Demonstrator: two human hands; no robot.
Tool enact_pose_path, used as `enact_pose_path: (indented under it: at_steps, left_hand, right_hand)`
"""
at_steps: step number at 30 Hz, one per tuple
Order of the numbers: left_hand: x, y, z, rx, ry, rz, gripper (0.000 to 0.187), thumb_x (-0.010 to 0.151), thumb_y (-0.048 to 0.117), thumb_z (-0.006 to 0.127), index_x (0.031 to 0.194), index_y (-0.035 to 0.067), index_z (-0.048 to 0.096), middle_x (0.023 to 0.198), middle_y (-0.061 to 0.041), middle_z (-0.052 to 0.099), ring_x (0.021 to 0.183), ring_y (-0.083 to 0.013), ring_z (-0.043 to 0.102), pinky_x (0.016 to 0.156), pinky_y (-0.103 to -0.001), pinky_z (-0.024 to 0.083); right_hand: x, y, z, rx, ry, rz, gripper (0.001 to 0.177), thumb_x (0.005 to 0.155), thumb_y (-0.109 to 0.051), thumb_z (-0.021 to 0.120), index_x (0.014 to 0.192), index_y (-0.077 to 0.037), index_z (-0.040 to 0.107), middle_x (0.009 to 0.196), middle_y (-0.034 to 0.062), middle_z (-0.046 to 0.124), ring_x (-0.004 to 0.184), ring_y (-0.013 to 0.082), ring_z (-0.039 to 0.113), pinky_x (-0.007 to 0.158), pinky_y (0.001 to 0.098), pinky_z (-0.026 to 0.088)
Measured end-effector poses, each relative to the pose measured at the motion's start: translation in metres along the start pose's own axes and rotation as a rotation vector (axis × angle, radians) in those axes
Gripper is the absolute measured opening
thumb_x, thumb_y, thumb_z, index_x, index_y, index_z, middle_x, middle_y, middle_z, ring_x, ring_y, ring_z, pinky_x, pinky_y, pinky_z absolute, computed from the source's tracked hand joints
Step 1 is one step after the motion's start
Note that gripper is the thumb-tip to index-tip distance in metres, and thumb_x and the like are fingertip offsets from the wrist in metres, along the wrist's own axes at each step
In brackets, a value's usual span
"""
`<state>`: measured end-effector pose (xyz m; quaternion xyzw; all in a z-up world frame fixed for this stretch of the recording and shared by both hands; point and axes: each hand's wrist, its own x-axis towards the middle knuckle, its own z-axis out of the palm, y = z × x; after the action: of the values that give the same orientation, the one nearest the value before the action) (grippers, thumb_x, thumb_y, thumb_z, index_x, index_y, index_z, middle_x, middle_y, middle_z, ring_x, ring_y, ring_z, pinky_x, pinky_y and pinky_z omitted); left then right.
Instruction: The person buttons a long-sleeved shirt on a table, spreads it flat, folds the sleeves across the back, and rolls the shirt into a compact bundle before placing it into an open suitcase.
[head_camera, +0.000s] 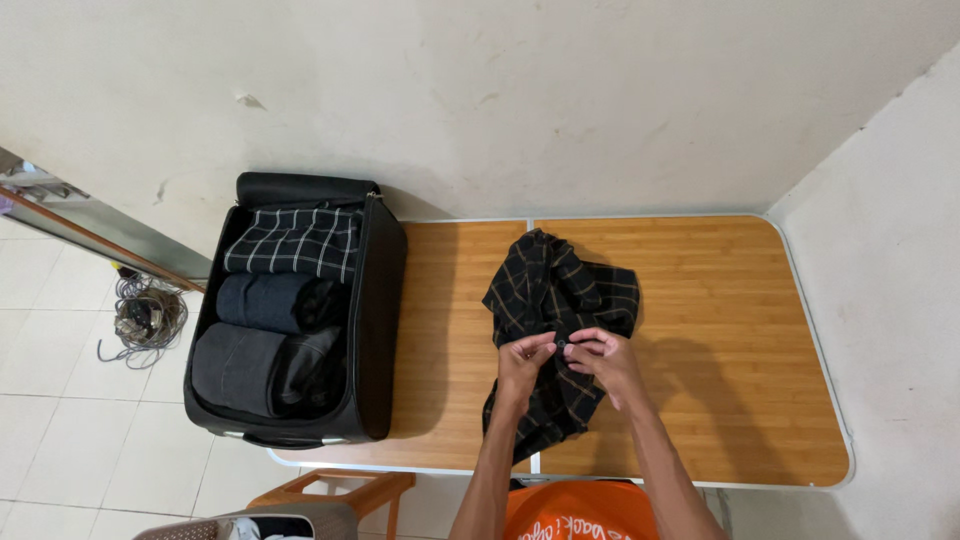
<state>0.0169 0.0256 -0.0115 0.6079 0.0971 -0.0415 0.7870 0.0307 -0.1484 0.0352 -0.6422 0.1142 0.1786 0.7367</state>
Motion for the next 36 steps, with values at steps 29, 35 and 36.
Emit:
enact_pose_path:
  at_steps: [29, 35, 36]
  left_hand:
    - [0.001, -0.036, 0.028, 1.113, -0.078, 0.106, 0.046, 0.081, 0.027, 0.084, 0.116, 0.004, 0.066, 0.119, -0.02, 0.063, 0.111, -0.0402, 0.062, 0.09, -0.049, 0.053]
    - [-0.008, -0.126, 0.018, 1.496, -0.116, -0.035, 0.055, 0.076, 0.021, 0.082, 0.122, 0.002, 0.059, 0.121, -0.022, 0.059, 0.115, -0.0409, 0.06, 0.086, -0.049, 0.055]
    - [-0.011, -0.133, 0.007, 1.422, -0.066, 0.077, 0.038, 0.082, 0.014, 0.073, 0.118, 0.004, 0.064, 0.114, -0.022, 0.064, 0.107, -0.041, 0.064, 0.084, -0.048, 0.057]
  right_hand:
    - [0.097, 0.122, -0.065, -0.828, 0.225, -0.27, 0.033, 0.092, 0.0, 0.063, 0.119, -0.015, 0.076, 0.109, 0.011, 0.079, 0.096, 0.0246, 0.076, 0.085, 0.0364, 0.06]
    - [0.112, 0.103, -0.075, -1.148, 0.187, -0.23, 0.033, 0.085, 0.003, 0.065, 0.111, -0.011, 0.078, 0.164, 0.0143, 0.033, 0.122, 0.0351, 0.059, 0.096, 0.0419, 0.053]
    - [0.113, 0.101, -0.074, -1.208, 0.115, -0.23, 0.035, 0.083, 0.003, 0.066, 0.113, -0.011, 0.078, 0.168, 0.0131, 0.025, 0.128, 0.0368, 0.055, 0.101, 0.0419, 0.051]
